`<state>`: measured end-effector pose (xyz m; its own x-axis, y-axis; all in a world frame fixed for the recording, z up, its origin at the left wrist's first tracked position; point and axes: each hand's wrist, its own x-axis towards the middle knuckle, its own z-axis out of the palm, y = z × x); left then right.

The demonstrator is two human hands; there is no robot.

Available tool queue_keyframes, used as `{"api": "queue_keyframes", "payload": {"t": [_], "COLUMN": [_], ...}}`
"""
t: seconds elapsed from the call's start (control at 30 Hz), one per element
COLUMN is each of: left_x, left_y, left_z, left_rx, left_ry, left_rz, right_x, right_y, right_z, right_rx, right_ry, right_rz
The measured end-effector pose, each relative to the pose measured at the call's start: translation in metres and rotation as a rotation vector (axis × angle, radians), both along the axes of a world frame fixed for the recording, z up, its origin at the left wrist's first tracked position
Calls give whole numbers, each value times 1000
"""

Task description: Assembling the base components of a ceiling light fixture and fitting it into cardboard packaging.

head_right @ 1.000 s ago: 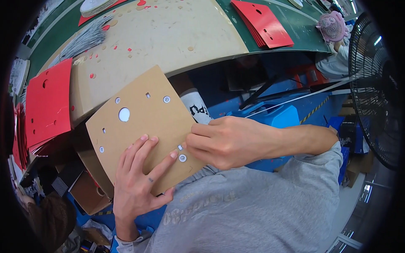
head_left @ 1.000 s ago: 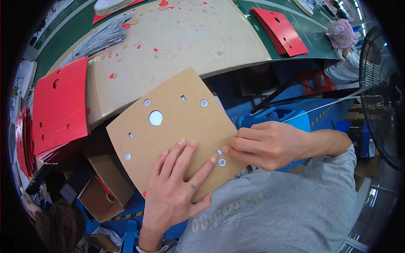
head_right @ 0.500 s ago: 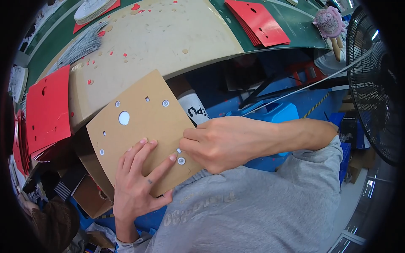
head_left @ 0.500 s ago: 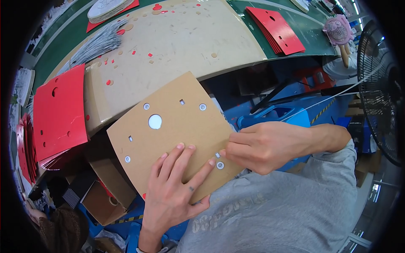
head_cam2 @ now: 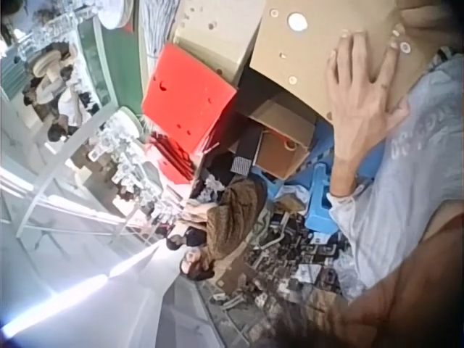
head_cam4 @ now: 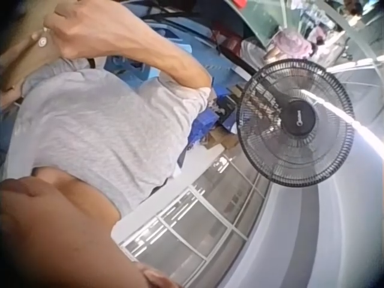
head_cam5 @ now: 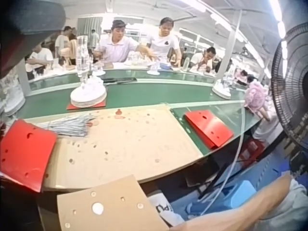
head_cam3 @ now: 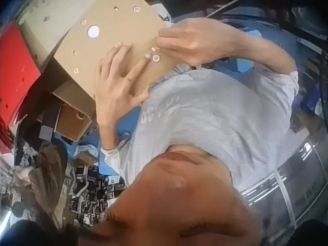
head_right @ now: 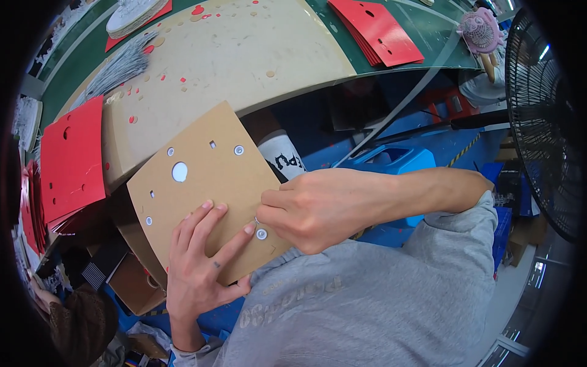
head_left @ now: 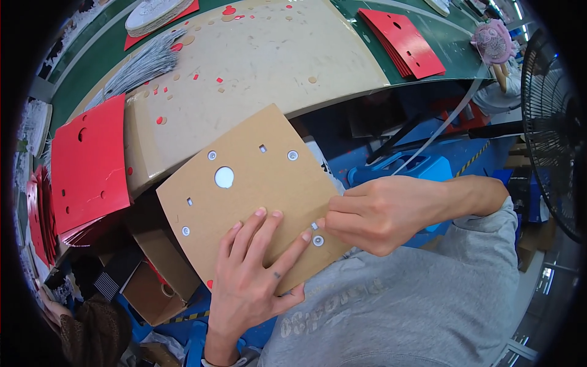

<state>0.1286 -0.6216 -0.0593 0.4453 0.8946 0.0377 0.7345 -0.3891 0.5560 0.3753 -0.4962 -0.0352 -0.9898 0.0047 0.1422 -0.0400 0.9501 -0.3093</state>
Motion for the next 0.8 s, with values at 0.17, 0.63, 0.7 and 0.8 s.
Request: {"api": "queue_keyframes", "payload": {"t": [0.17,0.63,0.7,0.8], "left_x": [-2,2,2,2], "left_y": [-1,0,-1,-8], "left_z": [-2,0,-3,-5], "left_rx": [11,106,80,111], "left_ry": [-23,-85,-109,-56], "left_rz": [0,-35,9,14], "right_x": [-2,4,-2,-1], "right_y": [1,4,2,1], "right_z": [-1,7,2,-3], "right_rx": [57,55,112,143], "right_ry": [96,46,56,69], "right_rz": [31,15,14,4]}}
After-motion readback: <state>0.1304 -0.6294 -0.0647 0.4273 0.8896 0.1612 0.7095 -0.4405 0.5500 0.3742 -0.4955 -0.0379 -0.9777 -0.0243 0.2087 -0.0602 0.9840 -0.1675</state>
